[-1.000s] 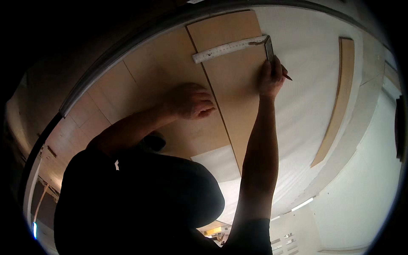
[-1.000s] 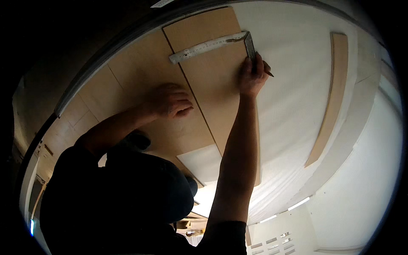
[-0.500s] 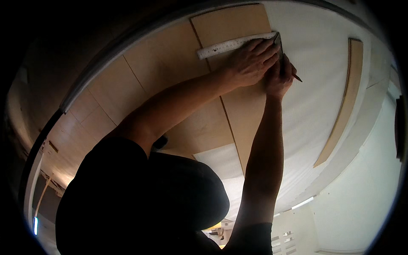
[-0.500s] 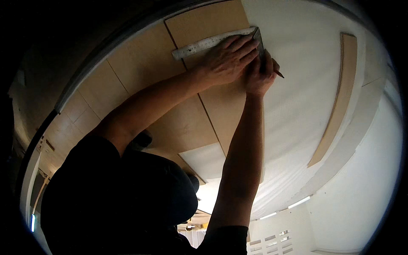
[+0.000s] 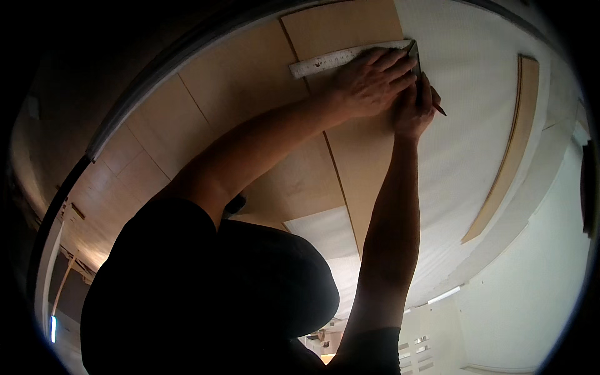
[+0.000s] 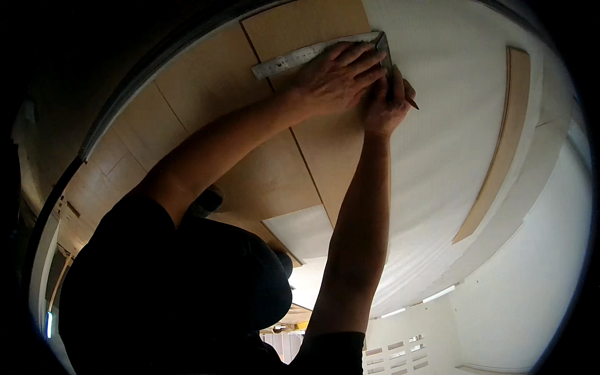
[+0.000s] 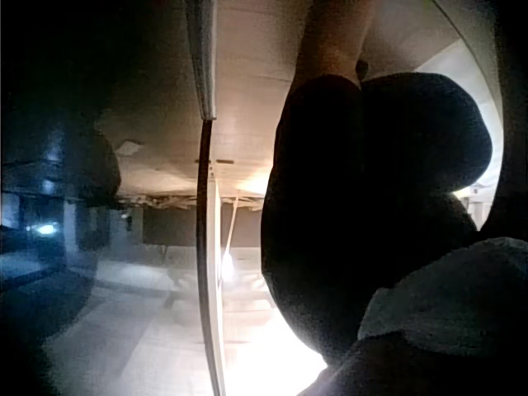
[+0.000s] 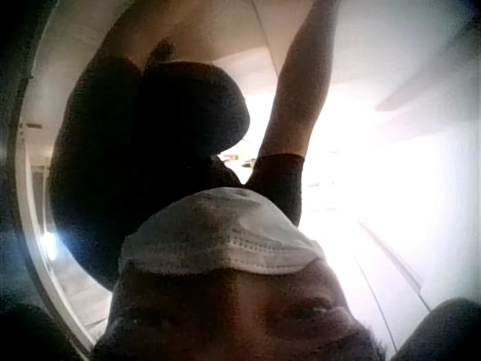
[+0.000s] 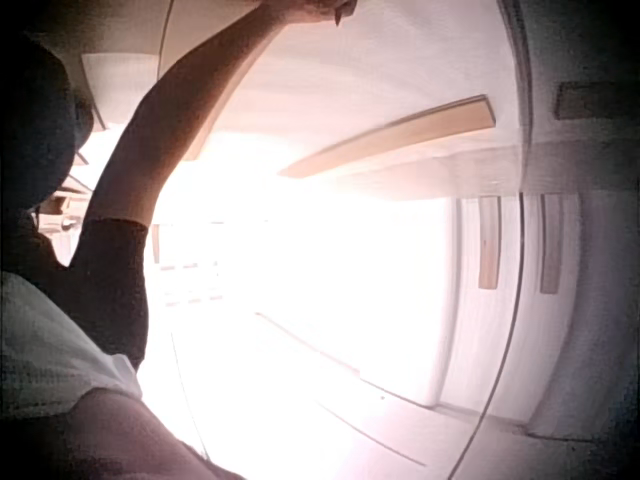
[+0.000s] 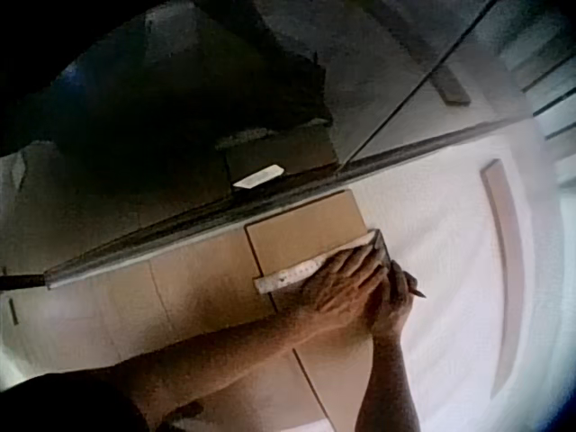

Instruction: The person cuts a wood plank using a table saw and then fits it into the floor pattern by hand, tapping it into place with a hammer and a block. The person then marks a new plank with a pencil and square tool before fitting it.

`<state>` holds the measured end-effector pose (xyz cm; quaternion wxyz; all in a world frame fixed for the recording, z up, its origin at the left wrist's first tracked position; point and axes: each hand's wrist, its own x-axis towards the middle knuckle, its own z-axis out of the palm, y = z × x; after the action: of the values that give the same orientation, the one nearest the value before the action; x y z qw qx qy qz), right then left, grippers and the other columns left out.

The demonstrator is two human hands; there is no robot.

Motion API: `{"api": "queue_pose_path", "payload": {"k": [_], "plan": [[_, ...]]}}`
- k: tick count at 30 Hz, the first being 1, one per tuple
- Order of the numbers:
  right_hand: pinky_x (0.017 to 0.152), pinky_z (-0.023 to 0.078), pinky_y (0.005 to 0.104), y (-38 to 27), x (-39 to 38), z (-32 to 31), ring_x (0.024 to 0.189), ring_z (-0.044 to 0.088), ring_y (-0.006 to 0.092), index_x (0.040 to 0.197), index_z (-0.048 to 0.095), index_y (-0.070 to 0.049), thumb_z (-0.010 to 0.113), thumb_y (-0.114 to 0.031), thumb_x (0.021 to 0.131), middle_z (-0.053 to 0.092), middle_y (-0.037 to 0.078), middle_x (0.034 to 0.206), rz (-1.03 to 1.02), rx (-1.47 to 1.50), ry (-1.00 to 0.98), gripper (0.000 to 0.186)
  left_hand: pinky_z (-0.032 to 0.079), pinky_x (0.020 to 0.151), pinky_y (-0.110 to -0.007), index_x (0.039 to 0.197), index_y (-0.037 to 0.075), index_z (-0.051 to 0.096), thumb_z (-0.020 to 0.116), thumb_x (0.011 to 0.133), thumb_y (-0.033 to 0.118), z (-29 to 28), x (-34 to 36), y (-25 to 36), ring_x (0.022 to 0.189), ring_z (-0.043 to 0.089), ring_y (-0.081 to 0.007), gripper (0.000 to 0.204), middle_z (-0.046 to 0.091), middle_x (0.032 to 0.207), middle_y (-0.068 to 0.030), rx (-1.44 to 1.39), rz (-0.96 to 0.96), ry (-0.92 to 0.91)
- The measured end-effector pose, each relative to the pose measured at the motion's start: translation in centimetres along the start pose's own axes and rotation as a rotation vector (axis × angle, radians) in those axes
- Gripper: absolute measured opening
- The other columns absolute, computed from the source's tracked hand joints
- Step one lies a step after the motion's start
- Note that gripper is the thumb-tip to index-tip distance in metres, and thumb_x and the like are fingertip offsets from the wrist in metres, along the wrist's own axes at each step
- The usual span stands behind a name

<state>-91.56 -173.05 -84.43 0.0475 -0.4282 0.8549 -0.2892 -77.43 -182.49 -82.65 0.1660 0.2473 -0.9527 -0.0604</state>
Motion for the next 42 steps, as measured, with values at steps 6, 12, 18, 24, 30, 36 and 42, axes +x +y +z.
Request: {"api": "queue_pose_path", "payload": {"k": [6,12,18,24,30,36,42], "plan": [[0.087,0.051,0.0438,0.0,0.1,0.0,0.104,0.059,0.0314,0.118,0.069,-0.004,0.066,-0.027,0.094,0.068,0.017,0.104,-0.077,-0.091,0.019,0.033,0.029,0.114,-0.037,0.132,0.023,0.062,0.058,0.091,0.043,-0.4,0.2,0.1,0.136,0.039,-0.0189,0.046,0.05,0.145,0.0031,-0.025,-0.007,-0.004],[0.087,0.051,0.0435,-0.5,0.4,-0.3,0.106,0.059,0.0329,0.118,0.068,-0.004,0.065,-0.029,0.094,0.068,0.017,0.106,-0.025,-0.083,-0.032,0.036,0.033,0.112,-0.036,0.131,0.022,0.062,0.061,0.089,0.041,-0.4,1.2,0.2,0.134,0.04,-0.0195,0.046,0.052,0.14,0.0026,-0.006,0.006,-0.04],[0.088,0.05,0.0446,-0.6,0.1,-0.2,0.104,0.058,0.0352,0.119,0.067,-0.003,0.064,-0.034,0.094,0.065,0.017,0.11,-0.019,-0.015,-0.009,0.04,0.032,0.114,-0.038,0.138,0.021,0.056,0.059,0.091,0.051,-0.2,1.3,-1.0,0.136,0.038,-0.0211,0.055,0.049,0.143,0.0011,-0.055,0.083,-0.108],[0.089,0.049,0.0428,-0.7,0.1,-0.5,0.102,0.058,0.0307,0.127,0.061,-0.002,0.066,-0.028,0.093,0.064,0.017,0.113,0.142,0.111,-0.019,0.044,0.032,0.113,-0.039,0.138,0.023,0.056,0.06,0.089,0.056,-0.6,1.1,-1.5,0.138,0.036,-0.0207,0.059,0.048,0.144,0.0026,-0.084,0.075,-0.13],[0.087,0.05,0.0348,-4.0,1.7,-4.0,0.095,0.058,0.019,0.14,0.033,0.002,0.066,-0.015,0.095,0.062,0.014,0.117,0.403,0.515,0.201,0.058,0.034,0.11,-0.041,0.139,0.024,0.055,0.06,0.089,0.054,-0.4,1.0,-1.4,0.138,0.037,-0.0209,0.058,0.048,0.144,0.0023,-0.068,0.075,-0.104],[0.071,0.051,0.0308,-10.0,4.8,-5.9,0.071,0.062,0.0175,0.111,0.052,0.002,0.041,-0.034,0.107,0.07,0.012,0.079,0.276,0.948,-0.439,0.038,0.037,0.109,-0.041,0.132,0.017,0.057,0.06,0.092,0.046,-0.1,0.7,-1.6,0.136,0.039,-0.0246,0.049,0.048,0.143,-0.0037,-0.346,0.033,-0.081],[0.071,0.051,0.0271,-17.0,3.3,-2.8,0.078,0.061,0.0142,0.122,0.057,-0.003,0.044,-0.034,0.107,0.069,0.007,0.104,0.131,0.645,-0.783,0.037,0.031,0.115,-0.047,0.139,0.017,0.049,0.051,0.096,0.051,4.9,0.0,-0.6,0.143,0.032,-0.0276,0.055,0.043,0.146,-0.0089,-2.701,-0.506,-0.172]]}}
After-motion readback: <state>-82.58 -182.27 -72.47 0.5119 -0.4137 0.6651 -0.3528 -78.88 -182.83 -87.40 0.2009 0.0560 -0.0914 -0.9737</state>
